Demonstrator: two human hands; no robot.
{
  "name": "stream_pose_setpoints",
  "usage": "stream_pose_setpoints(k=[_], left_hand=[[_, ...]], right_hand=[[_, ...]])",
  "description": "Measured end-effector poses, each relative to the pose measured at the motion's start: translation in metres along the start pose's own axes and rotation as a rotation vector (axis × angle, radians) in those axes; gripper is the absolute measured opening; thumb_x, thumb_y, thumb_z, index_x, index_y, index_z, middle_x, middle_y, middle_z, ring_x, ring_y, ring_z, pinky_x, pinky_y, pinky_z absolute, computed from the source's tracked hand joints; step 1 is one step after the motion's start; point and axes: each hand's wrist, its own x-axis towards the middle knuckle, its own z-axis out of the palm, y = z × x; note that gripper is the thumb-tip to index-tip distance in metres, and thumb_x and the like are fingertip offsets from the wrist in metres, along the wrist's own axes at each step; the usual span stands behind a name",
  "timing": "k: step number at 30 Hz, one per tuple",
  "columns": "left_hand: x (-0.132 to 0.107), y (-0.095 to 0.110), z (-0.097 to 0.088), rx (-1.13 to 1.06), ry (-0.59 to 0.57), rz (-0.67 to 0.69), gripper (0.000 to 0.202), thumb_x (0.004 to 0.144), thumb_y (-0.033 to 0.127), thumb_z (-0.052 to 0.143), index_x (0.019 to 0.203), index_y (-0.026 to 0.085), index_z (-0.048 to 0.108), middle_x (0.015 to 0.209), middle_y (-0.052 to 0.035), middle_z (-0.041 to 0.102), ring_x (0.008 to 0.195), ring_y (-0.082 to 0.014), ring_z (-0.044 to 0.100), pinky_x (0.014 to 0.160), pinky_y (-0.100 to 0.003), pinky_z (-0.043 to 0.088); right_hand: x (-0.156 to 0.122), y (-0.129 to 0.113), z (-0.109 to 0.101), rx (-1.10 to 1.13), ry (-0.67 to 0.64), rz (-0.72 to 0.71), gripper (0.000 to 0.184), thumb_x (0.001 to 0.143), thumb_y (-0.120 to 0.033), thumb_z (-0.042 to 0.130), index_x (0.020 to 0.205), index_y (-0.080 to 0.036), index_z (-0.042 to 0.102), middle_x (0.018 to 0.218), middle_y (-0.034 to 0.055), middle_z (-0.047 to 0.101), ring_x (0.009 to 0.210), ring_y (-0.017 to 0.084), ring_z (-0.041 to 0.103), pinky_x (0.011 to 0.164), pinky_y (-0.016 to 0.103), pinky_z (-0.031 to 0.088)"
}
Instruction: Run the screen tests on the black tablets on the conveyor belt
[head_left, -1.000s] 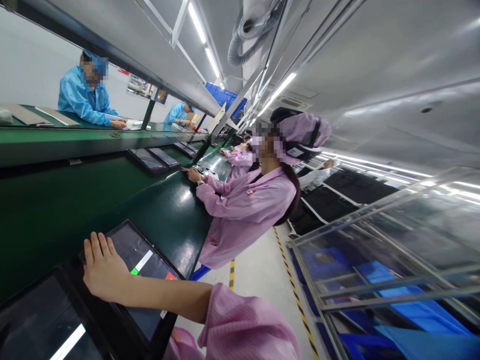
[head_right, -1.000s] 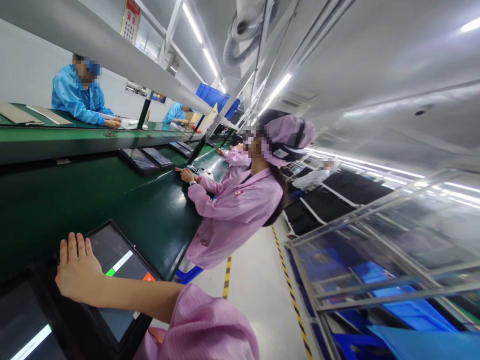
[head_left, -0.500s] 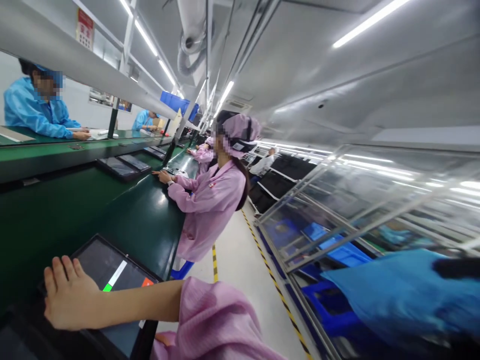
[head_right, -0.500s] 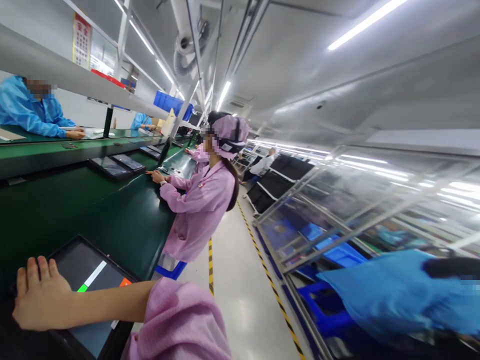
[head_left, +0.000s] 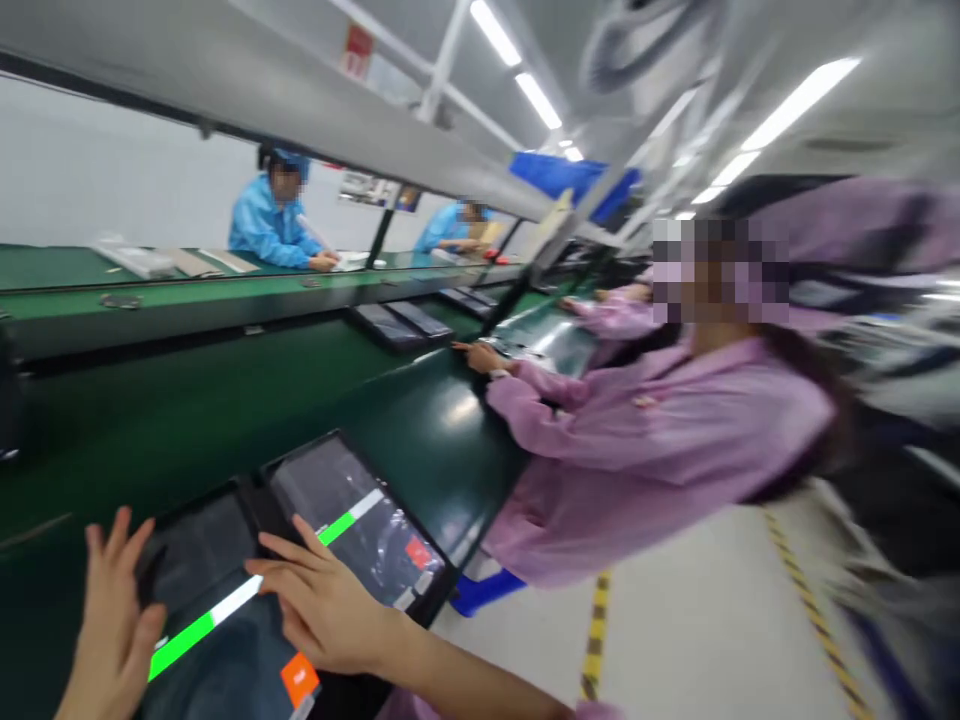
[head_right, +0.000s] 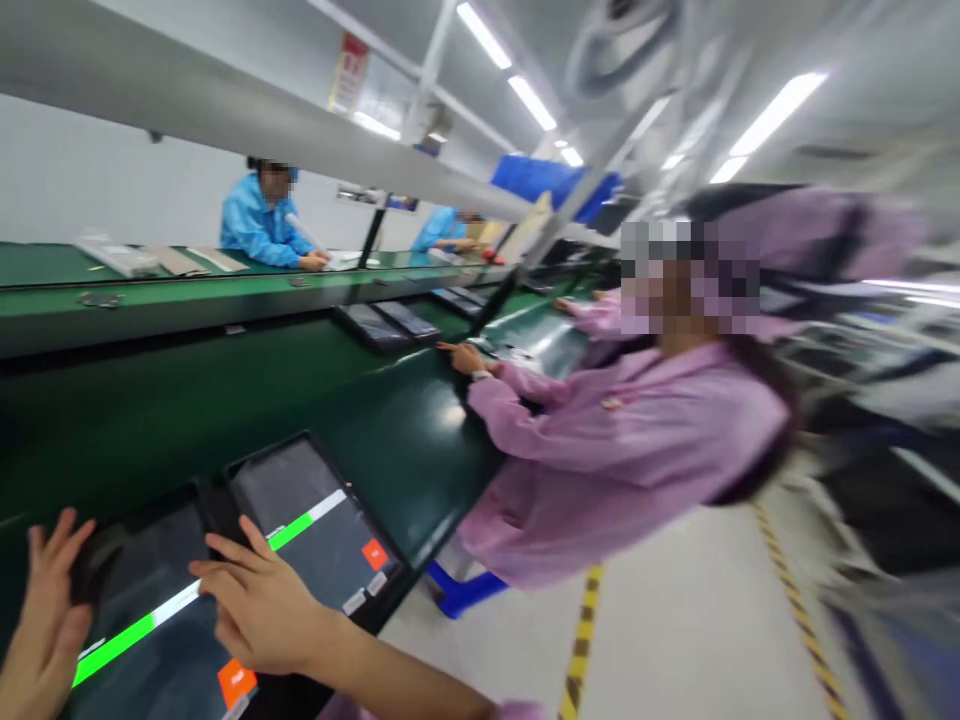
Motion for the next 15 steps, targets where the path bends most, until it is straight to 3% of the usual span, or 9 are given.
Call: stream_pose_setpoints(k=[4, 8, 11, 15], left_hand=[[-0.004, 0.005, 0.000, -0.020, 0.015, -0.036, 0.052, 0.099, 0.049, 0.031, 0.148, 0.035, 0.022, 0.159, -0.0062, 0.013, 0.145, -0.0376, -0.003, 0.110, -0.073, 0.012], [-0.005, 0.007, 0.000, -0.015, 0.016, -0.044, 0.052, 0.098, 0.052, 0.030, 0.147, 0.036, 0.023, 0.158, -0.0058, 0.015, 0.145, -0.0362, -0.001, 0.111, -0.072, 0.010], [-0.007, 0.005, -0.001, -0.022, 0.023, -0.042, 0.052, 0.098, 0.050, 0.032, 0.147, 0.037, 0.022, 0.158, -0.0054, 0.015, 0.145, -0.0358, -0.001, 0.111, -0.072, 0.011], [-0.007, 0.005, -0.001, -0.032, 0.019, -0.050, 0.051, 0.098, 0.047, 0.033, 0.147, 0.038, 0.023, 0.158, -0.0040, 0.015, 0.145, -0.0362, -0.001, 0.111, -0.072, 0.010]], right_hand=[[-0.009, -0.017, 0.012, 0.072, 0.004, -0.026, 0.033, 0.083, -0.008, 0.039, 0.108, -0.019, 0.057, 0.126, 0.0003, 0.063, 0.140, 0.014, 0.030, 0.122, 0.042, 0.008], [-0.010, -0.021, 0.004, 0.052, -0.061, -0.012, 0.034, 0.082, -0.009, 0.040, 0.108, -0.021, 0.057, 0.124, 0.0026, 0.063, 0.140, 0.016, 0.032, 0.121, 0.047, 0.014], [-0.021, -0.002, -0.011, 0.015, 0.039, 0.105, 0.039, 0.078, -0.006, 0.035, 0.107, -0.020, 0.057, 0.122, 0.0063, 0.064, 0.136, 0.018, 0.039, 0.118, 0.052, 0.024], [-0.051, 0.043, -0.024, -0.155, 0.237, 0.300, 0.043, 0.080, -0.003, 0.033, 0.115, -0.018, 0.054, 0.112, 0.0096, 0.067, 0.129, 0.024, 0.049, 0.111, 0.063, 0.031]])
